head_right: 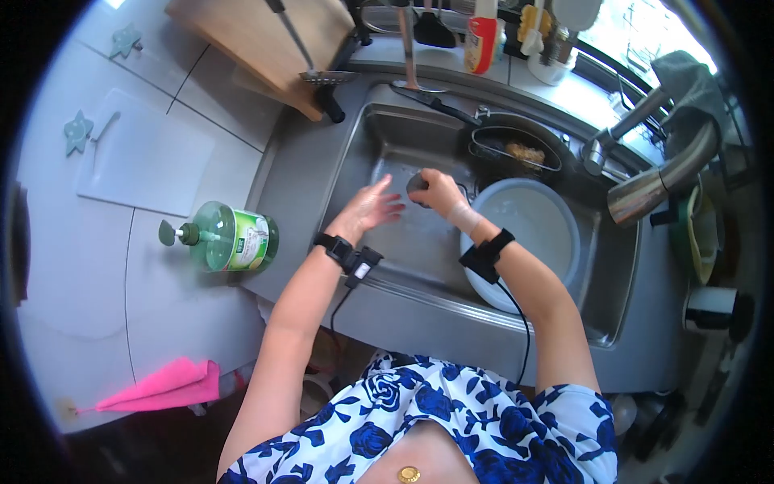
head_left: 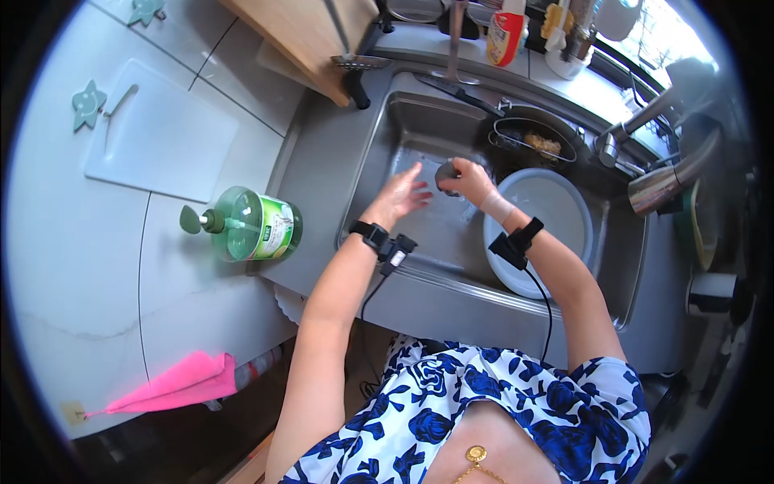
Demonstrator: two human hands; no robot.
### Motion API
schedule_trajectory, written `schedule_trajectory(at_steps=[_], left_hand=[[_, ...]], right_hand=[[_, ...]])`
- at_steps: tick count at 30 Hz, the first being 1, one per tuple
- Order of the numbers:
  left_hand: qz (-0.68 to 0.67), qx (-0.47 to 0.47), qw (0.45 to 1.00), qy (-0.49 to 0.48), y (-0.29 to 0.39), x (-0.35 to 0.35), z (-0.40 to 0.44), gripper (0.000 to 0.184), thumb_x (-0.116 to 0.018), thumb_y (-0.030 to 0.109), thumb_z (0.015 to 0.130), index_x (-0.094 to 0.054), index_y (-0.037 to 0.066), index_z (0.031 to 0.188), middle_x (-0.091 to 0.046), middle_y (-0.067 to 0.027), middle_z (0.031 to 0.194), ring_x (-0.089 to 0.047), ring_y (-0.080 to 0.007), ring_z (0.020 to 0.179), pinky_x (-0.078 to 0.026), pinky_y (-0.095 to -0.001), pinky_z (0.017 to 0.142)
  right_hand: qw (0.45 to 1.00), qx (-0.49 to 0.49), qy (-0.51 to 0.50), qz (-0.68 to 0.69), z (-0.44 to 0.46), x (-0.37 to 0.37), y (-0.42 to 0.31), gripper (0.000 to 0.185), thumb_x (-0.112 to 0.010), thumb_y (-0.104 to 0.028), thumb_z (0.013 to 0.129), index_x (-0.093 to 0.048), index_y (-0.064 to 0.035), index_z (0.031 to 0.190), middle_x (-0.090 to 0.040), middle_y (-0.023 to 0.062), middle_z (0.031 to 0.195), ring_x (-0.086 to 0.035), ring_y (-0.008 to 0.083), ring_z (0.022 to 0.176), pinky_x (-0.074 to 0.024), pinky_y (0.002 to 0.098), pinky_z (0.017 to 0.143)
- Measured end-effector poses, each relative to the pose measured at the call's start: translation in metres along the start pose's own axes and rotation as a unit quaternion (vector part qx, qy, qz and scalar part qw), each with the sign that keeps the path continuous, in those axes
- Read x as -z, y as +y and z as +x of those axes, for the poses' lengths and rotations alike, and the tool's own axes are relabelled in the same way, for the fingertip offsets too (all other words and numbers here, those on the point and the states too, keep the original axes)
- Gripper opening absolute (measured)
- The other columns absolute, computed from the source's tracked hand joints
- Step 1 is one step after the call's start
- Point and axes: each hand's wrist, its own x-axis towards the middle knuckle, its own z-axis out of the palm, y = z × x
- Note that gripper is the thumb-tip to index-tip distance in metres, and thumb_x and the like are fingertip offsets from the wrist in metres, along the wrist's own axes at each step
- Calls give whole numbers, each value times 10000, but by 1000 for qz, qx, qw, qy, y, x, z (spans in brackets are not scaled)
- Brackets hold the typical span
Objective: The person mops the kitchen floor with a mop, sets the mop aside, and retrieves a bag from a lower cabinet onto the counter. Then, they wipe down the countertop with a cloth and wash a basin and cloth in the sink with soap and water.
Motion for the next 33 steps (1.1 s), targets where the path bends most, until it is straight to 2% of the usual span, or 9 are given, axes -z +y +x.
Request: schedule_trajectory(at_steps=[4,11,14,17,20,26,27,30,33], left_hand=[[-132,-16,985,-107,-32,7,51,447,-575,353,824,-468,3,1081,-544,-127,952,-571,-256,820,-492,-401,672],[-154,-179,972,-21,-12,-33,-3,309,-492,308,881,-536,39,1026,-582,-54,942,-569,-148,839,-466,-327,762],[-72,-224,966,-113,-6,-45,-19,318,-458,199,889,-458,17,1150,-535,-58,1052,-525,-145,945,-447,-310,794],[122,-286,950,26,-8,-39,-8,408,-463,161,873,-351,37,1246,-512,-76,1093,-504,-167,988,-445,-311,789],[-30,-166,983,79,-3,-47,-27,480,-481,175,864,-281,74,1288,-492,-87,1125,-490,-187,1013,-446,-324,788],[-216,8,926,-309,25,-47,-70,587,-624,317,794,-338,95,1255,-418,-85,1227,-450,-220,1108,-420,-385,897],[-243,4,901,-359,32,-53,-80,593,-638,331,781,-355,86,1242,-416,-86,1231,-443,-225,1123,-411,-396,920],[-52,-71,929,-359,32,-39,-74,588,-645,325,772,-374,50,1215,-400,-96,1237,-424,-228,1150,-385,-407,963],[1,-52,950,-308,36,-47,-73,302,-616,133,754,-496,33,1013,-509,-62,937,-508,-150,858,-437,-282,738]], right_hand=[[982,170,-70,-51,-18,-22,-22,330,-696,-227,644,-563,1,841,-581,170,766,-570,313,723,-443,355,655],[929,-105,64,349,10,-30,9,302,-564,-301,829,-544,-9,899,-516,15,799,-499,93,821,-422,270,687],[769,-150,130,608,10,-30,-11,302,-589,-305,815,-557,-14,889,-541,26,792,-514,112,789,-410,245,721],[832,-104,38,543,9,-31,-18,315,-559,-317,839,-563,-21,949,-566,40,842,-532,132,841,-412,245,761],[884,-89,35,457,8,-25,-31,277,-527,-276,859,-573,-5,898,-582,66,829,-540,137,790,-420,242,719],[956,73,118,258,8,0,-46,228,-481,-211,862,-551,5,857,-580,95,796,-560,182,737,-434,271,671],[966,211,111,98,5,5,-44,169,-468,-154,832,-545,-4,853,-565,100,853,-560,244,761,-437,285,696],[925,372,71,-27,0,16,-45,159,-467,-163,806,-530,-28,862,-534,123,841,-540,289,809,-437,337,691],[888,427,32,-169,7,32,-50,177,-452,-197,834,-506,-30,812,-522,130,817,-527,296,808,-433,364,661]])
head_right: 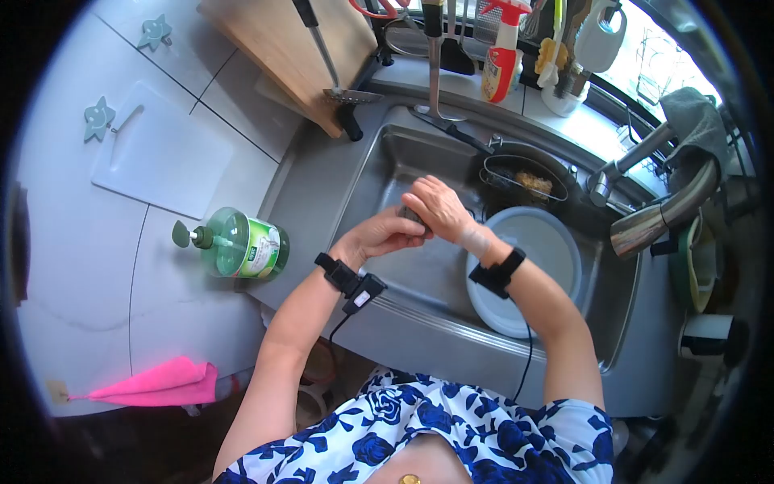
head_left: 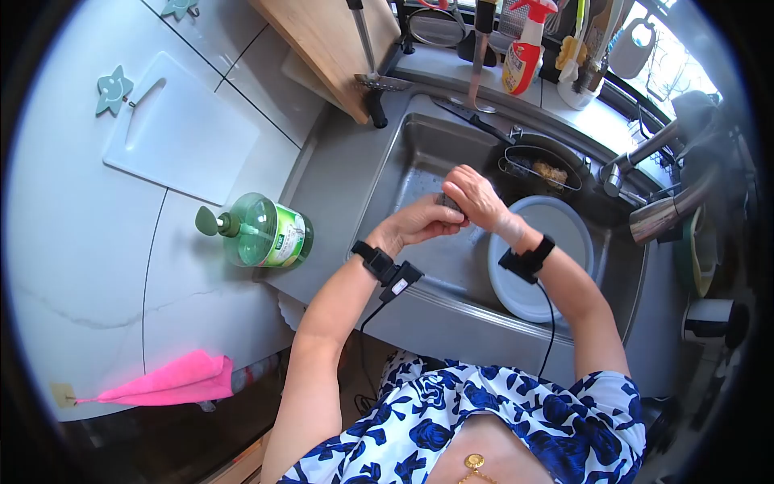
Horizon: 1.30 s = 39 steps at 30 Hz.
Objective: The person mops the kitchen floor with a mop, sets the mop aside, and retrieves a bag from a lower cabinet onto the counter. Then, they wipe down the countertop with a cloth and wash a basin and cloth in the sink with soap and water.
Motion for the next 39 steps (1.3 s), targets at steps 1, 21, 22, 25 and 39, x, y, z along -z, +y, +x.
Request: schedule_trajectory(at_steps=[1,21,22,25,39], left_hand=[[18,11,1000,14,1,3,4,228,-601,89,744,-523,34,951,-522,-43,843,-509,-126,766,-432,-251,661],[601,-72,702,375,-17,22,47,162,-603,110,634,-583,5,756,-576,-171,616,-599,-332,668,-450,-421,585],[441,-51,832,333,-18,44,50,91,-590,96,626,-613,47,700,-522,-93,527,-577,-230,577,-433,-355,489],[90,93,959,251,3,43,33,41,-556,92,716,-537,56,707,-453,26,570,-433,-37,468,-335,-158,362],[2,181,983,-23,22,15,16,134,-583,126,770,-469,76,720,-419,35,613,-309,30,396,-228,-96,322]], right_hand=[[998,-53,-36,22,4,0,1,207,-447,-216,848,-492,-30,767,-518,126,781,-538,304,769,-436,382,620],[879,-430,-29,204,-7,-54,43,334,-439,-297,874,-540,-7,1004,-595,195,858,-570,348,761,-459,359,672],[857,-424,-10,293,-9,-43,36,345,-445,-289,870,-526,-13,1059,-600,184,870,-571,357,780,-458,358,682],[906,-341,-79,240,-10,-19,22,487,-493,-90,794,-362,-32,1259,-426,182,1201,-518,365,983,-458,383,794],[992,17,-110,-57,10,10,17,201,-595,-147,677,-436,-52,755,-530,69,688,-587,252,622,-469,337,484]])
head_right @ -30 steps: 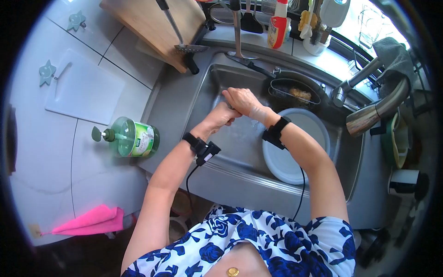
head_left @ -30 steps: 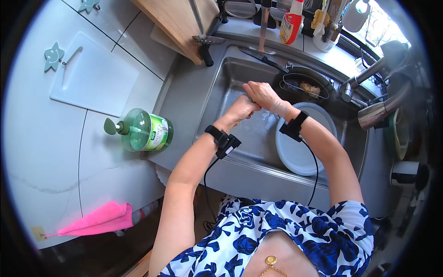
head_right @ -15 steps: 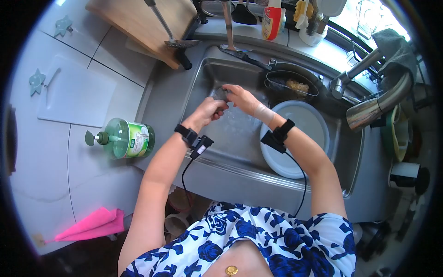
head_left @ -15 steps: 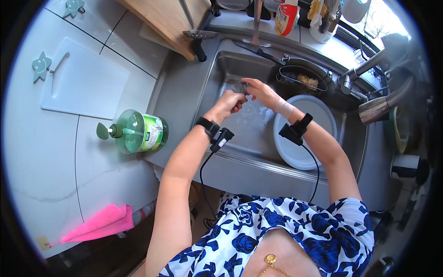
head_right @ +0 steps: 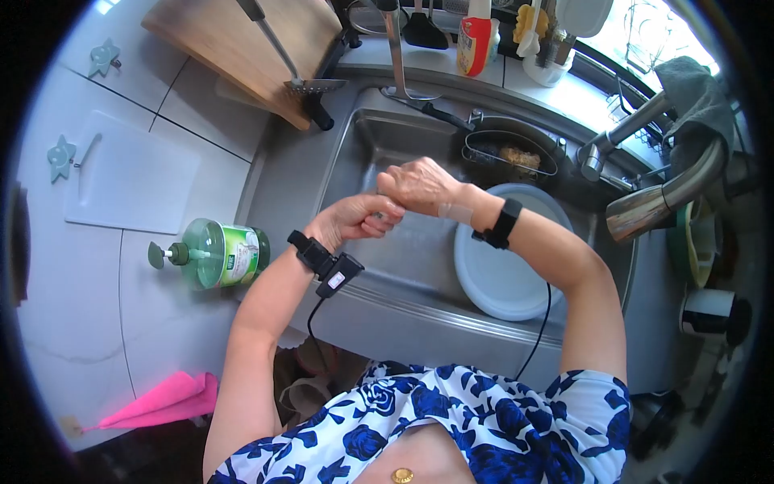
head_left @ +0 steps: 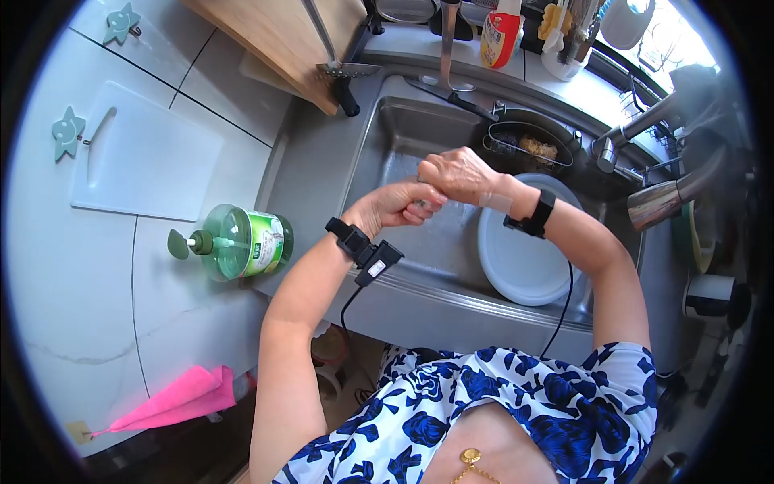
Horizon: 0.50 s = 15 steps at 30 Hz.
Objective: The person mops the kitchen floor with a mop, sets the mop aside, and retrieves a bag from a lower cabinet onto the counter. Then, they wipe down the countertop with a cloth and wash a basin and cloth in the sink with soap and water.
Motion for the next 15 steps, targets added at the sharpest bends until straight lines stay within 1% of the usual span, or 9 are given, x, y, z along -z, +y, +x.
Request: schedule_trajectory(at_steps=[1,2,4,5,8,11,12,14,15], left_hand=[[25,-14,999,45,3,-3,0,115,-589,95,747,-478,78,722,-424,30,618,-296,20,401,-198,-119,328],[72,-21,994,76,3,-2,2,111,-589,89,738,-480,74,722,-425,29,620,-292,14,401,-191,-127,333],[169,-36,975,138,8,2,10,105,-587,78,719,-483,66,722,-429,25,625,-285,3,402,-177,-142,342],[206,-38,963,170,7,9,15,97,-578,52,684,-485,54,709,-414,31,590,-282,-21,404,-180,-174,352],[293,-65,927,224,5,17,25,95,-579,47,662,-500,53,714,-396,38,553,-288,-33,412,-192,-195,351],[384,-85,880,264,3,28,37,127,-602,93,634,-558,40,741,-528,-59,579,-485,-149,452,-344,-297,403],[454,-119,831,298,-1,30,41,142,-598,107,640,-560,28,752,-557,-102,628,-527,-199,522,-379,-325,453],[578,-184,710,358,-6,30,47,181,-589,136,653,-564,3,774,-615,-187,727,-609,-300,663,-449,-383,554],[586,-175,698,373,-8,31,50,199,-577,148,665,-563,-3,794,-610,-207,766,-599,-325,724,-452,-398,600]], right_hand=[[1000,10,0,-6,2,-1,4,164,-539,-158,734,-432,-38,761,-545,88,657,-591,268,584,-454,355,460],[998,-8,-45,-33,5,-2,7,166,-548,-160,732,-444,-33,757,-567,94,654,-598,271,591,-462,351,472],[993,-43,-107,-36,11,-2,10,159,-556,-165,740,-476,-31,770,-600,112,670,-614,269,621,-473,348,490],[989,-61,-129,-48,14,-2,10,157,-558,-164,743,-489,-30,784,-607,117,679,-619,266,636,-476,346,500],[975,-103,-181,-75,20,-4,9,160,-563,-162,749,-521,-29,828,-624,128,700,-629,262,671,-484,345,531],[969,-133,-191,-76,19,-15,14,165,-558,-157,753,-539,-35,863,-629,128,711,-629,268,685,-486,352,566],[969,-144,-186,-73,17,-22,16,162,-554,-154,754,-544,-39,868,-629,126,712,-628,272,688,-486,356,577],[967,-174,-175,-61,15,-31,19,155,-544,-149,756,-550,-46,872,-629,130,715,-624,283,693,-483,365,591],[965,-194,-170,-51,13,-36,20,150,-537,-147,758,-553,-49,869,-628,134,716,-622,288,695,-481,371,594]])
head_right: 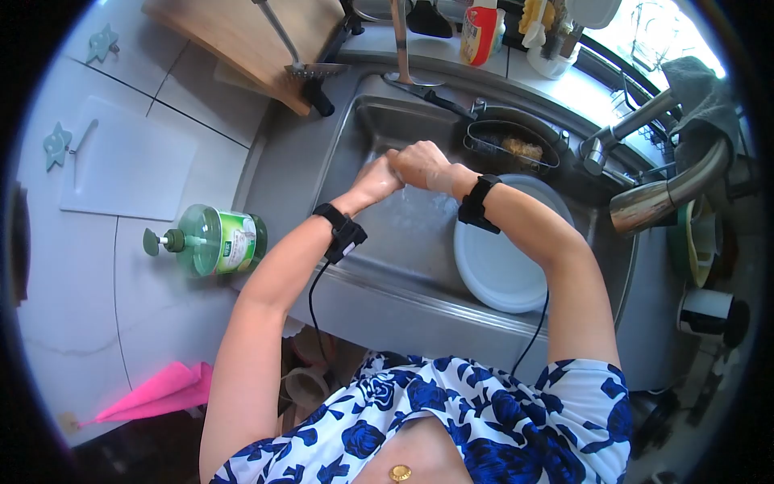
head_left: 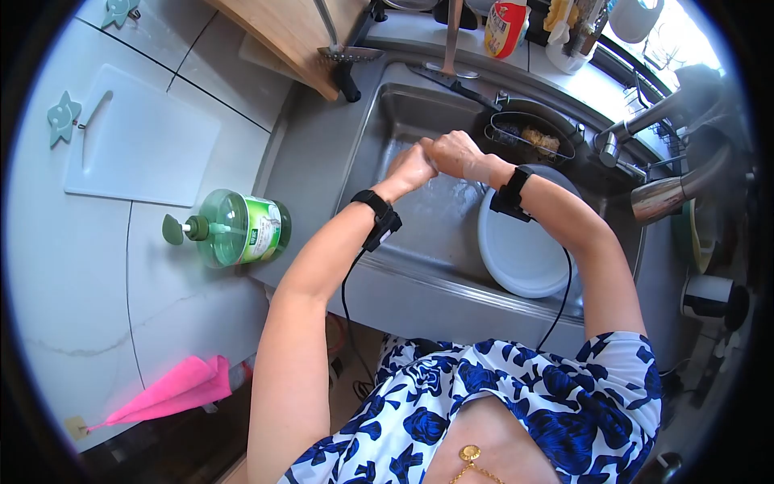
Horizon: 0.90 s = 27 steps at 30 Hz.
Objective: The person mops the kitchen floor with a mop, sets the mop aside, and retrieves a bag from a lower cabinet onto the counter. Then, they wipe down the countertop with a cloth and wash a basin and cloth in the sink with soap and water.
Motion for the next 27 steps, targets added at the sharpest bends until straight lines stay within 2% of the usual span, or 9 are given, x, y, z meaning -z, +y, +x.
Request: schedule_trajectory(at_steps=[2,8,11,16,20,22,25,26,27], left_hand=[[36,19,999,14,2,-3,1,237,-553,172,690,-560,-16,834,-599,-246,846,-579,-375,846,-459,-428,693],[157,30,984,73,-10,-26,4,186,-512,154,749,-543,6,858,-621,-197,778,-608,-343,767,-474,-434,665],[182,-3,980,80,-13,-33,4,131,-501,115,744,-526,24,835,-611,-200,730,-597,-361,717,-459,-464,639],[234,-88,963,100,-23,-39,6,103,-524,93,737,-503,43,825,-611,-168,684,-609,-326,662,-475,-427,569],[260,-146,950,87,-28,-37,5,89,-530,98,752,-487,54,816,-605,-146,681,-614,-302,640,-484,-403,545],[278,-158,944,84,-30,-35,5,133,-554,111,745,-469,53,830,-602,-158,744,-613,-304,641,-484,-404,536],[305,-156,936,78,-33,-34,2,238,-584,134,739,-444,47,912,-586,-186,835,-613,-317,701,-484,-421,568],[314,-152,934,76,-33,-33,2,281,-593,142,737,-436,44,949,-579,-196,864,-613,-323,730,-485,-429,586],[309,-80,945,68,-33,-31,2,332,-603,162,736,-421,44,986,-576,-202,882,-608,-326,763,-482,-430,615]], right_hand=[[999,-31,10,28,0,-10,0,140,-526,-142,759,-558,-52,862,-625,143,720,-616,301,698,-476,380,597],[985,-110,61,119,-2,-42,4,134,-520,-149,746,-572,-44,813,-616,163,741,-593,342,715,-462,417,615],[970,-164,68,165,-6,-60,3,159,-553,-167,720,-574,-46,821,-615,176,761,-583,362,743,-458,433,646],[940,-212,92,252,-8,-88,5,292,-636,-182,642,-574,-37,887,-607,205,789,-574,375,776,-458,417,682],[912,-234,16,337,-8,-90,5,364,-671,-139,578,-568,-13,903,-618,185,773,-603,335,737,-467,389,673],[886,-222,-21,406,-9,-85,5,383,-681,-109,550,-561,0,897,-621,168,745,-615,308,701,-471,381,660],[795,-308,-90,515,-11,-70,1,378,-692,-90,544,-552,13,880,-616,148,737,-616,283,734,-477,364,696],[817,-284,-103,491,-11,-70,4,381,-689,-95,558,-553,14,896,-617,148,739,-619,272,733,-483,362,690],[837,-261,-115,466,-10,-72,7,384,-687,-101,572,-554,16,912,-617,148,742,-622,261,732,-488,360,683]])
